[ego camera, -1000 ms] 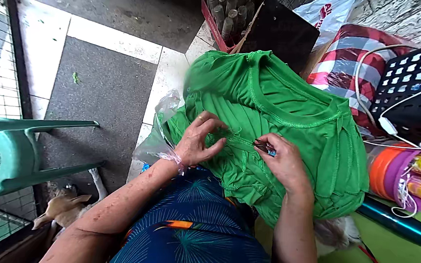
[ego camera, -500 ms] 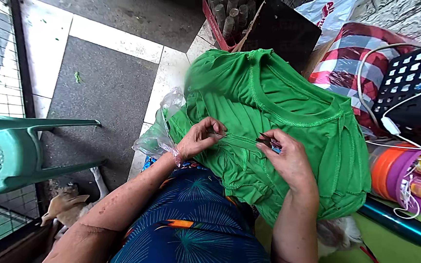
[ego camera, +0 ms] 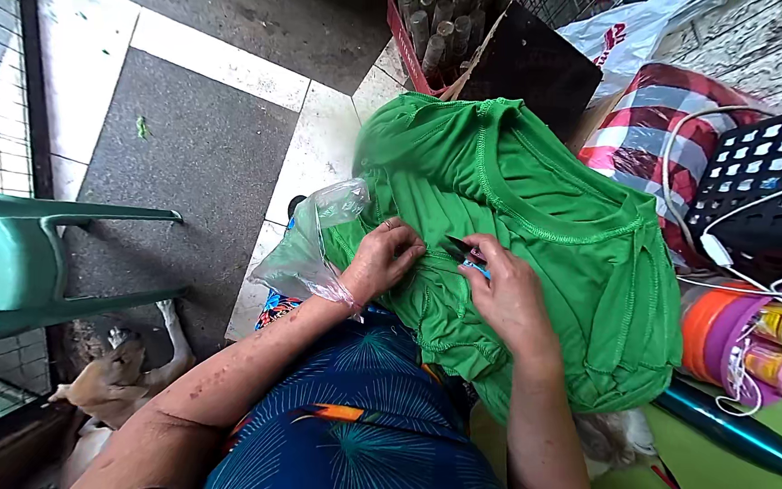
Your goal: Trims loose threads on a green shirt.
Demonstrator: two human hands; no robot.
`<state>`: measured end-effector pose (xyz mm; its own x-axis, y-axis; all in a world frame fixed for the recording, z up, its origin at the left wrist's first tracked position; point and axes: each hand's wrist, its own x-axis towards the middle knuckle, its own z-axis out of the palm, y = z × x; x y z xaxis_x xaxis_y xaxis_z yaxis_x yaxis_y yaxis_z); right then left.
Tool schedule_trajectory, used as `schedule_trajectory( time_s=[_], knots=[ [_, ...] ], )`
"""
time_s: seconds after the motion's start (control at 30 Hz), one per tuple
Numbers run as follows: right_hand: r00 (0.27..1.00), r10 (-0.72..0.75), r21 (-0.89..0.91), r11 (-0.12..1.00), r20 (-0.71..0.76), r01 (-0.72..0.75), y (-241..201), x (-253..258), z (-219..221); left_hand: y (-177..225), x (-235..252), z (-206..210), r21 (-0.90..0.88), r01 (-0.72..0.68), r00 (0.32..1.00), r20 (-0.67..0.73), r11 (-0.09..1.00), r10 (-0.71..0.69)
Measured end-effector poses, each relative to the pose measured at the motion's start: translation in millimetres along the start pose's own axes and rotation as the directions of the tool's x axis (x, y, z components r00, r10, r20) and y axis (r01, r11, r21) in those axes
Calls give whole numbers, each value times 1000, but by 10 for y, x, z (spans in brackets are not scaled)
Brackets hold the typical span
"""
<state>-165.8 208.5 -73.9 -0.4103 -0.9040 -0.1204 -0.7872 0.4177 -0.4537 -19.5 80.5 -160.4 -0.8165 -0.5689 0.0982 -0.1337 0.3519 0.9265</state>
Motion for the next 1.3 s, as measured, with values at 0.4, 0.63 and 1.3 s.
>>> schedule_trajectory(
  time_s=[0.4,0.63,1.3],
  knots=[
    [990,-128,-367,925,-60,97,-212,-37,184,23,-108,93,-162,98,993,-48,982,-107],
    [970,-224,-405,898,-91,170,-128,-33,282,37,-107,123,-129,66,996,-48,989,-73],
    [990,-132,-246,959,45,139,-127,-49,76,19,-64,9,-86,85,994,77,993,-78]
  ],
)
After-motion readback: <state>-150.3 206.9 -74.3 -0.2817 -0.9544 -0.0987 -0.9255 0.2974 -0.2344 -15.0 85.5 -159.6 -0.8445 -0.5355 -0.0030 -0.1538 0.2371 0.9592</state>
